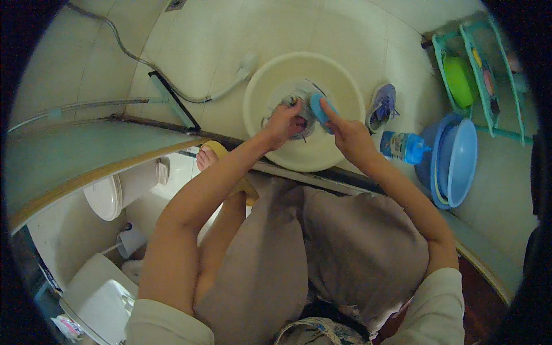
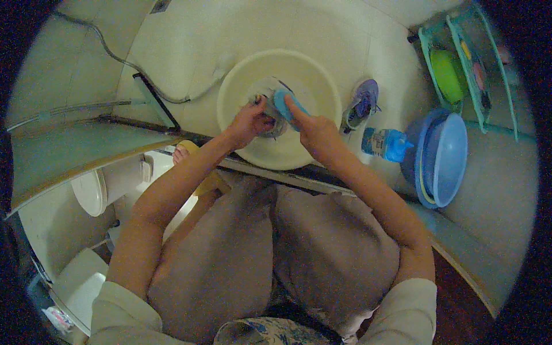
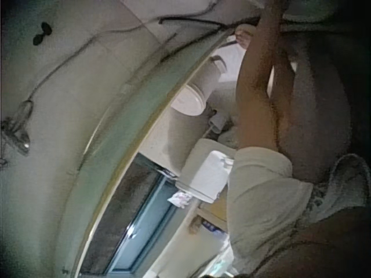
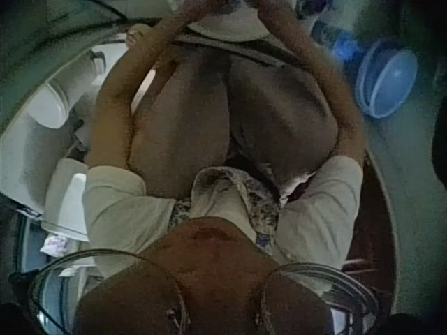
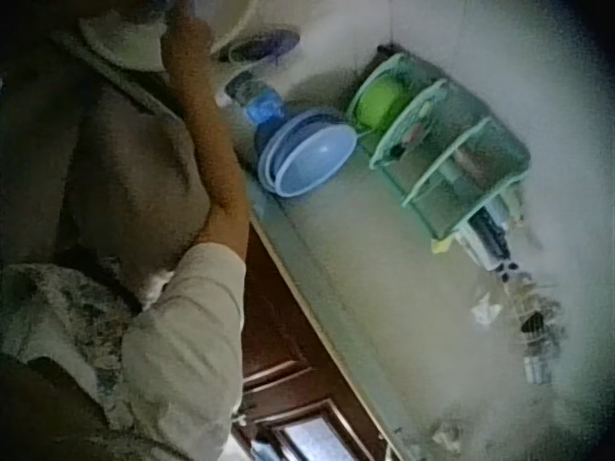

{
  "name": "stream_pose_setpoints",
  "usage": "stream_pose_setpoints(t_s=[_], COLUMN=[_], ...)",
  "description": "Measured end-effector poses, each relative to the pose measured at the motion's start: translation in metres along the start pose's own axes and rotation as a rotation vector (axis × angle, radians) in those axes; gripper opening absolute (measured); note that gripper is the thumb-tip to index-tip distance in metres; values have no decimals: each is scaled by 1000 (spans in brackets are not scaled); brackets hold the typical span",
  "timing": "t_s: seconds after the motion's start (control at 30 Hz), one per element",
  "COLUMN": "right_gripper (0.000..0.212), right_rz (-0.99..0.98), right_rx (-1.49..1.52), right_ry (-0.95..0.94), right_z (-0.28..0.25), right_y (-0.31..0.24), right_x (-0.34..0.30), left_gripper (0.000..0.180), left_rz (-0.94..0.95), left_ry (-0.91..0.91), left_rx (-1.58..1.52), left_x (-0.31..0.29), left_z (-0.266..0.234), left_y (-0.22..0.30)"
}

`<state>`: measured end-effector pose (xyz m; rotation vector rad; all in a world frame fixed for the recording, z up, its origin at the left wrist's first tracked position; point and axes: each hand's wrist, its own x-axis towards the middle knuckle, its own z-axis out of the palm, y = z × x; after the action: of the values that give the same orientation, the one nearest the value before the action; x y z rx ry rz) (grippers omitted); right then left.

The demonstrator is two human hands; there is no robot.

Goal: The person sits on the bathroom floor and washes a pair of purple sneakers in a white basin using a blue brush and liquid detergent. They scrub the shoes thoroughly, rinse them with water from a handheld sprayer, and wipe them with a cloth.

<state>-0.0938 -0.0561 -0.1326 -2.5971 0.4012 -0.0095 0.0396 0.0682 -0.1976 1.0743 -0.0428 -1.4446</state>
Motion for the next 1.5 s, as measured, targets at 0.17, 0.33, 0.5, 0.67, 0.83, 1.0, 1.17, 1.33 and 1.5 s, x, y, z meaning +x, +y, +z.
stream_pose_setpoints(t_s=[0.17, 0.33, 0.5, 0.67, 0.83, 1.0, 1.17, 1.33, 1.5], right_gripper=[59, 59, 63, 62, 59, 58, 61, 57, 51], right_rz=[98, 195, 70, 45, 68, 76, 23, 108, 281], right_rx=[-100, 68, 54, 155, 25, 71, 29, 211, 463], right_ry=[-74, -141, -86, 32, -5, 18, 53, 47, 225], right_z=[-14, -14, -12, 2, -8, 0, -2, 23, 44], right_y=[-17, -12, -18, 1, -17, -6, -9, 8, 28], right_x=[27, -5, 20, 3, 22, 0, 13, -16, -19], left_gripper=[34, 32, 30, 27, 27, 29, 32, 32, 36], left_rz=[8, 64, 11, 39, 16, 43, 15, 72, 30], left_ry=[-69, -30, -68, -6, -103, -59, -88, -109, -44], left_rx=[-87, -16, 52, -146, -83, -54, -30, -109, -385], left_x=[-5, 3, 6, -7, 0, -4, -10, -4, -6], left_z=[9, -14, -10, 1, -8, -1, 1, -19, -21], left_y=[6, 6, -5, 18, 4, 14, 6, 4, 20])
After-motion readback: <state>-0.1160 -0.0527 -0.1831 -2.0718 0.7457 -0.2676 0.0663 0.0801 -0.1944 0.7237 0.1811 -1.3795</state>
